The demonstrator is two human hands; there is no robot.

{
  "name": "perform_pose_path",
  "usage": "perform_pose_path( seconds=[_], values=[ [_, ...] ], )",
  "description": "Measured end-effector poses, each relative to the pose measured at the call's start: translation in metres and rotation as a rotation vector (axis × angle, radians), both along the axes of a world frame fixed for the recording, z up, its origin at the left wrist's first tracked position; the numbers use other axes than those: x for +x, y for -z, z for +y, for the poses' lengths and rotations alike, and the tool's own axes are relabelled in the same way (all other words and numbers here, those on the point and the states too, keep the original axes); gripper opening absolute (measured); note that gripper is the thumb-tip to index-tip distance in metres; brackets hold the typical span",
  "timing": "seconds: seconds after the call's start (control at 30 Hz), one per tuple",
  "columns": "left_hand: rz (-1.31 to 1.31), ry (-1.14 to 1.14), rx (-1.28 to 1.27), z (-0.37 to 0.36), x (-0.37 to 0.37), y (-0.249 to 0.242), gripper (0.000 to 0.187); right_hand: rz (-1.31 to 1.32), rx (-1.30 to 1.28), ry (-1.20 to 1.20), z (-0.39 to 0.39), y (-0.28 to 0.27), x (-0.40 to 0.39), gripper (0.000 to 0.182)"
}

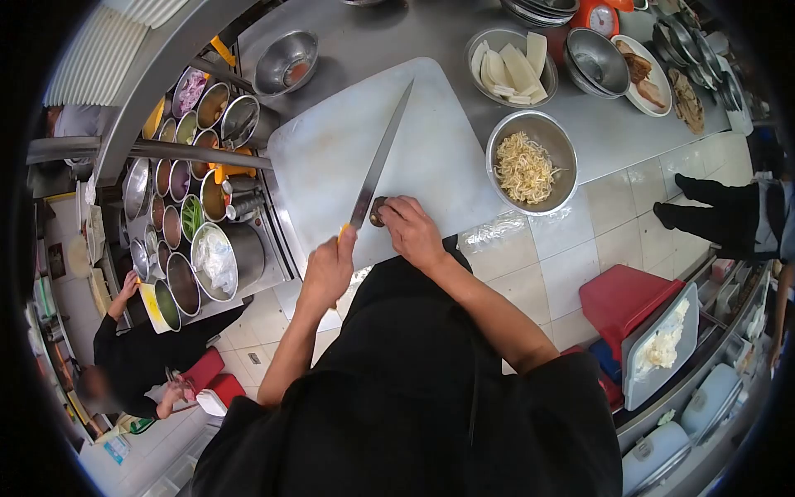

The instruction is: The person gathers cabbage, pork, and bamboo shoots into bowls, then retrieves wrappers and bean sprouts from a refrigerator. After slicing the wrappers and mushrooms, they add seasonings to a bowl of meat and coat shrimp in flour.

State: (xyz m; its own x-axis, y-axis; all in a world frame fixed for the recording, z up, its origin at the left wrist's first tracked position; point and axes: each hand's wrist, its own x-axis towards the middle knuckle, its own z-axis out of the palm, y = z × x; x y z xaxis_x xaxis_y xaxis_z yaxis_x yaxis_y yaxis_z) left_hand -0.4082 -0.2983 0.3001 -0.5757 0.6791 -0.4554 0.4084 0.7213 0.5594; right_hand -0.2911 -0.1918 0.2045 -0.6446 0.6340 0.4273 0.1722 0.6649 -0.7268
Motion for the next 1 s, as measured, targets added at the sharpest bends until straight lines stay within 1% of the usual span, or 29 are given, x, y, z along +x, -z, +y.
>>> perform_pose_path(
  seconds=[0.03,0.07,0.1,0.17,0.27,0.33,0.37,0.4,0.47,0.5,0.53,0.6,0.67,0.7,0.73,0.77,0.8,0.9,0.93,1.0],
  values=[
    [0.029,0.013,0.008,-0.006,0.003,-0.001,0.05,0.004,-0.001,0.002,0.0,0.001,0.001,0.02],
    [0.065,0.007,-0.013,-0.012,0.01,0.012,0.051,0.009,0.004,0.008,0.0,0.003,0.0,0.021],
    [0.061,-0.009,0.037,-0.016,0.015,0.032,0.051,0.014,0.006,0.014,-0.002,0.005,-0.001,0.021],
    [0.103,0.028,0.04,-0.003,0.01,0.032,0.05,0.02,0.0,0.011,0.0,0.003,-0.001,0.02],
    [0.029,0.012,-0.02,0.013,0.001,0.001,0.048,0.006,0.006,0.004,-0.001,0.003,0.002,0.02],
    [0.06,0.003,-0.006,0.0,0.013,0.007,0.049,-0.007,0.007,0.018,-0.001,0.002,0.002,0.019],
    [0.09,-0.013,0.003,-0.006,0.019,0.017,0.049,-0.005,0.008,0.025,0.0,0.002,0.001,0.019],
    [0.132,-0.011,0.057,-0.01,0.022,0.04,0.051,-0.001,0.011,0.025,0.0,0.001,0.001,0.019],
    [0.116,0.011,0.054,0.008,0.011,0.032,0.052,0.0,0.009,0.026,-0.002,0.003,0.002,0.019],
    [0.096,0.026,0.051,0.013,0.008,0.021,0.053,-0.018,0.012,0.013,-0.003,0.004,0.003,0.022],
    [0.032,0.004,-0.003,0.018,0.007,0.001,0.051,-0.03,0.027,0.001,0.0,0.004,0.003,0.025],
    [0.08,0.018,0.009,0.004,0.016,0.004,0.051,-0.021,0.04,0.018,0.0,0.004,0.002,0.025],
    [0.198,0.018,0.046,-0.004,0.027,0.025,0.051,-0.016,0.041,0.036,0.0,0.005,0.002,0.025],
    [0.197,0.018,0.039,-0.006,0.025,0.034,0.051,-0.006,0.035,0.026,0.0,0.007,0.003,0.026],
    [0.187,0.037,0.029,0.004,0.019,0.031,0.051,0.005,0.033,0.02,0.0,0.009,0.003,0.026],
    [0.174,0.054,0.018,0.013,0.015,0.024,0.051,0.002,0.029,0.02,-0.003,0.009,0.005,0.026],
    [0.075,0.022,-0.003,0.018,0.012,0.009,0.05,0.006,0.043,0.021,-0.004,0.008,0.006,0.026],
    [0.143,0.045,-0.006,0.0,0.023,0.006,0.05,0.014,0.066,0.045,0.001,0.007,0.003,0.026],
    [0.181,0.027,0.021,-0.007,0.029,0.028,0.051,0.009,0.057,0.052,0.0,0.008,0.003,0.026],
    [0.174,0.036,0.041,0.001,0.024,0.032,0.051,0.009,0.036,0.038,0.002,0.01,0.003,0.025]
  ],
)
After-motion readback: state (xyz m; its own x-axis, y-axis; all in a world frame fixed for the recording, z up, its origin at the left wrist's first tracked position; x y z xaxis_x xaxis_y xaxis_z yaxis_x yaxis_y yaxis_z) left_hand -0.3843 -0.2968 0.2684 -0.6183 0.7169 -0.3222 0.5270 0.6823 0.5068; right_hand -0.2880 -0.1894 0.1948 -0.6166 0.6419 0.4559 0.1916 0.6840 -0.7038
